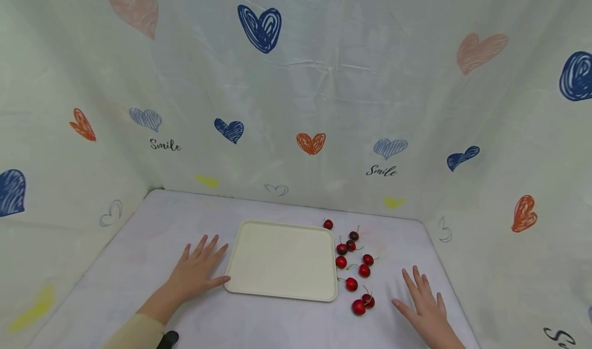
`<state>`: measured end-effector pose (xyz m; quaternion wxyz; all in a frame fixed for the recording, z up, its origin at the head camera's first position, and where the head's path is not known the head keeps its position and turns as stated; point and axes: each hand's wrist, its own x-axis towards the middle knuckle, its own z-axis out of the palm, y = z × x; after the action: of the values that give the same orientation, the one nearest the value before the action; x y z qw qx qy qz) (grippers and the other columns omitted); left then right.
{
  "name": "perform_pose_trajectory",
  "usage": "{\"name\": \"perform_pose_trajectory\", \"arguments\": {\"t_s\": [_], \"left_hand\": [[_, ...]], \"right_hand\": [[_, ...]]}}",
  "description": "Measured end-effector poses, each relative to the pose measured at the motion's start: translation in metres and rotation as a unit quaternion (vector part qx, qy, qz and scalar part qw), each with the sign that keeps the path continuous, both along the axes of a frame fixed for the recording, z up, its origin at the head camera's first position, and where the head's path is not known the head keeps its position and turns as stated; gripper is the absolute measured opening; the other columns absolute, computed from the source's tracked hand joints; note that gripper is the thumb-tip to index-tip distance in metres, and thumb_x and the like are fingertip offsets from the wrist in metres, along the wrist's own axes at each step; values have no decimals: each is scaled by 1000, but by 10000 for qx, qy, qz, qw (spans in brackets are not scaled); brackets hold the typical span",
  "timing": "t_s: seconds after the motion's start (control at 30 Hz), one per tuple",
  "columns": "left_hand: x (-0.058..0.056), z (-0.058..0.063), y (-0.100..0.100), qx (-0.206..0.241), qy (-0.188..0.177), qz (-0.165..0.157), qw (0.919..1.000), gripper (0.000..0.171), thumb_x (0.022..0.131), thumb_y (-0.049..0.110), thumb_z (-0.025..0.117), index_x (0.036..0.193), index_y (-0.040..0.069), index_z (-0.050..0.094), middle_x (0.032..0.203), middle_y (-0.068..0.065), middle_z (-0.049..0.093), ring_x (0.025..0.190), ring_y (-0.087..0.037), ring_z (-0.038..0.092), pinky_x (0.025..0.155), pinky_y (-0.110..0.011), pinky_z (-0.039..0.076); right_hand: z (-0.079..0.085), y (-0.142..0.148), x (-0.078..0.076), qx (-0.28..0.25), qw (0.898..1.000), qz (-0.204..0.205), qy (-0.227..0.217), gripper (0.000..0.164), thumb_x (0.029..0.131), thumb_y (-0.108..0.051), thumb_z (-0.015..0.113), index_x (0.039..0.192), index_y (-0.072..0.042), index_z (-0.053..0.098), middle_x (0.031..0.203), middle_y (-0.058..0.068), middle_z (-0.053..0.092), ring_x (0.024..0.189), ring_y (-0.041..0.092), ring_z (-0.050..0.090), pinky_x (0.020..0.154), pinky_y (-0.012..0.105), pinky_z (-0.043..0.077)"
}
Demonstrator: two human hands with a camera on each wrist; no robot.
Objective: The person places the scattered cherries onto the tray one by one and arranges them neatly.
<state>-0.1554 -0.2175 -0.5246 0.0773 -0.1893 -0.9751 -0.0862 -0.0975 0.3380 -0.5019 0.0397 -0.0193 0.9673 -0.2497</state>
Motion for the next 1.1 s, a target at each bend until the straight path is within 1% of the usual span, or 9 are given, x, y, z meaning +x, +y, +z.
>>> {"name": "perform_pose_trajectory", "arguments": {"t_s": [0.17, 0.3, 0.5, 0.6, 0.73, 0.9, 1.0, 1.03, 1.1], "left_hand": [[-5, -8, 8, 60, -371, -204, 9991, 87, 82, 65, 63, 146, 9, 45, 153, -20, 34, 141, -45, 24, 104, -71, 19], [-10, -15, 11, 353, -621, -254, 9971, 91, 80, 62, 67, 148, 6, 41, 154, -21, 31, 141, -46, 22, 106, -71, 17], [-21, -30, 11, 735, -1019, -144, 9920, 98, 79, 64, 68, 150, 5, 35, 155, -22, 28, 141, -47, 19, 105, -72, 15], [-27, -36, 9, 835, -1128, -30, 9901, 102, 75, 65, 69, 150, 5, 35, 154, -24, 29, 140, -50, 18, 102, -77, 10], [-35, -38, 7, 979, -1292, 161, 9866, 105, 71, 67, 72, 150, 8, 36, 154, -24, 29, 140, -53, 15, 95, -83, 1], [-38, -37, 3, 1265, -1611, 231, 9785, 104, 70, 63, 76, 150, 11, 36, 155, -23, 27, 140, -54, 9, 95, -81, -7], [-38, -37, 2, 1441, -1643, 195, 9756, 101, 69, 60, 78, 149, 11, 39, 155, -23, 27, 140, -54, 9, 96, -80, -9], [-38, -38, 2, 1461, -1636, 179, 9755, 100, 70, 60, 77, 149, 12, 39, 155, -23, 27, 140, -54, 9, 96, -80, -8], [-38, -39, 3, 1447, -1624, 155, 9759, 97, 72, 60, 76, 149, 13, 40, 155, -23, 27, 140, -54, 9, 97, -79, -8]], "right_hand": [[-6, -20, -4, -480, 9954, -319, -763, 94, 91, -45, 64, 154, 1, 11, 158, 29, -5, 140, 55, -2, 101, 77, 2], [-15, -33, 0, -1094, 9877, -564, -961, 97, 90, -40, 67, 154, 1, 7, 158, 28, -7, 141, 54, -1, 102, 72, 11], [-27, -48, 7, -1597, 9786, -1024, -798, 95, 89, -35, 70, 154, 0, 11, 157, 29, 2, 141, 51, 7, 104, 70, 17], [-30, -54, 11, -1833, 9736, -1212, -618, 89, 90, -31, 70, 152, 1, 15, 155, 30, 10, 140, 50, 14, 106, 68, 22], [-38, -60, 13, -2198, 9633, -1485, -416, 84, 91, -27, 69, 151, 3, 17, 151, 31, 16, 137, 50, 20, 105, 67, 25], [-52, -71, 16, -2353, 9528, -1920, -62, 78, 92, -19, 68, 150, 3, 21, 149, 27, 26, 132, 46, 33, 101, 61, 35], [-58, -76, 18, -2517, 9425, -2194, -121, 75, 93, -15, 66, 151, 1, 20, 149, 26, 28, 130, 44, 35, 101, 55, 38], [-59, -78, 19, -2657, 9375, -2236, -208, 74, 95, -13, 64, 152, 1, 18, 150, 27, 26, 132, 45, 33, 103, 56, 36], [-62, -80, 20, -2730, 9328, -2340, -241, 72, 95, -12, 62, 152, 0, 19, 149, 26, 28, 131, 44, 34, 103, 53, 36]]}}
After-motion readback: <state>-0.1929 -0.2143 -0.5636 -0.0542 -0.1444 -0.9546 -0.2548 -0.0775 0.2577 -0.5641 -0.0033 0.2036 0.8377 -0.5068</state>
